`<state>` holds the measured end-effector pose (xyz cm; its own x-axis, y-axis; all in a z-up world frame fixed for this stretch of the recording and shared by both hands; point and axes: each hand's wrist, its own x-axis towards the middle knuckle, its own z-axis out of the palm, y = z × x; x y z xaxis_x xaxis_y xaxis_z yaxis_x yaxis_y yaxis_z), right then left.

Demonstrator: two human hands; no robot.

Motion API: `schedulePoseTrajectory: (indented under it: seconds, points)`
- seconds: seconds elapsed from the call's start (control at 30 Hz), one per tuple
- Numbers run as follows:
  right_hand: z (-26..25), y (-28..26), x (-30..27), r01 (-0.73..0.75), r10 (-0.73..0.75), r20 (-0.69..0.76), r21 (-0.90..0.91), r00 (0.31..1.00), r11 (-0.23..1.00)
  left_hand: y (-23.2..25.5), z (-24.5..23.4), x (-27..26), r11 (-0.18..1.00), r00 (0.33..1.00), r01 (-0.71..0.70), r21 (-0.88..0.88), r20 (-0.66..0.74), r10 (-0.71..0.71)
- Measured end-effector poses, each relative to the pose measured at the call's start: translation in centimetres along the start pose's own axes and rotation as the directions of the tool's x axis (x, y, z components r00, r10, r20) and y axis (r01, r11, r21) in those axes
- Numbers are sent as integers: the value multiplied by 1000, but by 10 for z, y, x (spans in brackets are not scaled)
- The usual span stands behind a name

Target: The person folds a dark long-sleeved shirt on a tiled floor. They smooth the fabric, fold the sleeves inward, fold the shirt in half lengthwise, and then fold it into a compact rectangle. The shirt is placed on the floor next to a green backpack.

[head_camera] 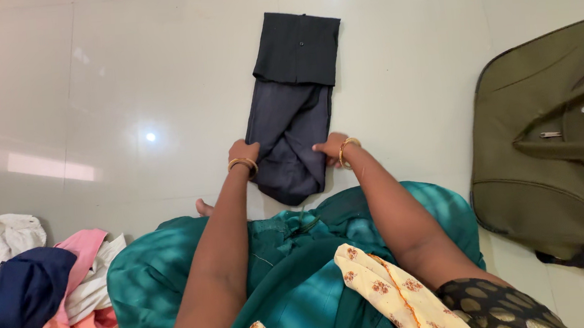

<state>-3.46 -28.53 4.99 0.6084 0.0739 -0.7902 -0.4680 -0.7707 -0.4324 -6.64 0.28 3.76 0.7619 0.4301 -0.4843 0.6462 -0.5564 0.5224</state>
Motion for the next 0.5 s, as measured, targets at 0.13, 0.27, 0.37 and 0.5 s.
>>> schedulePoseTrajectory:
  seconds: [0.13,0.27,0.37,0.5]
  points:
    - [10,5,-18,0,-10,101,97,995,995,-32,13,26,967,977,100,-233,205,-52]
    - [4,10,-14,82,-79,-19,233,997,969,-46,30,44,946,955,103,-306,296,-8]
    - [1,20,-21,204,-161,-141,385,977,900,-32,27,30,819,947,233,-525,312,-69]
    - [-11,21,-59,483,-268,-517,340,813,807,-11,7,-8,742,974,62,-667,202,101]
